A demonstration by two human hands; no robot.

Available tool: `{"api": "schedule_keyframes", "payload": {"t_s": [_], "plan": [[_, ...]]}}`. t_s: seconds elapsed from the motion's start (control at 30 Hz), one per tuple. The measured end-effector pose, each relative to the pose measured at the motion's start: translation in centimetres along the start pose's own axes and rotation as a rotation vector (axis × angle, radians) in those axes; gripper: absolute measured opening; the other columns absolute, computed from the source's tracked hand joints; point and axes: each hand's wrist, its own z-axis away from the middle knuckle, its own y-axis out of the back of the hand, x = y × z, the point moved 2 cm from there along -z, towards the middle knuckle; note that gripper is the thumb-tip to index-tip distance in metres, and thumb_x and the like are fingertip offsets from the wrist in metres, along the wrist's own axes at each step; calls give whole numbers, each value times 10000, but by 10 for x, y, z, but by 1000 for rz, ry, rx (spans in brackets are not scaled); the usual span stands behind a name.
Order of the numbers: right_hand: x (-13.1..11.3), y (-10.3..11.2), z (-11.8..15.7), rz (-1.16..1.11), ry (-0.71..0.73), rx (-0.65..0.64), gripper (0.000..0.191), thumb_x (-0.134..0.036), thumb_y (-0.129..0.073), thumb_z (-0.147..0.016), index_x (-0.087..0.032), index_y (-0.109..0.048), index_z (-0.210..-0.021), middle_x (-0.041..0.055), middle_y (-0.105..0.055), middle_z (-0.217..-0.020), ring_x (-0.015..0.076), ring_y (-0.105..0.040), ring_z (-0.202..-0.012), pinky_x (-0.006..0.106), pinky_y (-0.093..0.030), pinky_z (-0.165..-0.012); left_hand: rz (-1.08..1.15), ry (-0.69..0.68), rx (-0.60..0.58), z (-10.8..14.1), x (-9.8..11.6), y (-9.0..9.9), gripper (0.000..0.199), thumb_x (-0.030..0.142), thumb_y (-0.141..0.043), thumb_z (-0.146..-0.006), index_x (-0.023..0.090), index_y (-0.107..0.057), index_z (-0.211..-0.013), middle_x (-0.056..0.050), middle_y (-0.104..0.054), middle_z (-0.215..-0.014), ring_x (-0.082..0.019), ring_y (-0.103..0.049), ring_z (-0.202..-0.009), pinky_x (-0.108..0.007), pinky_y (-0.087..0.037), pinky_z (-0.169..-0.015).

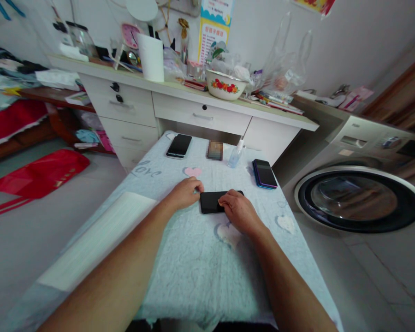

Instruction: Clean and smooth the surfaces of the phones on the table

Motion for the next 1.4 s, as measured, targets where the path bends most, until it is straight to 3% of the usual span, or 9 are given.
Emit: {"api": "schedule_keyframes", "payload": {"t_s": [1.4], "plan": [[4, 0, 0, -12, -32, -4, 233, -76, -484, -861, -185, -683, -914, 37, -585, -922, 121, -565, -828, 228, -411, -800, 2, -6, 2, 0, 2, 1, 171, 55, -531, -685, 160, -640, -764, -25, -600, -823, -156, -570, -812, -267, -448, -753]]}}
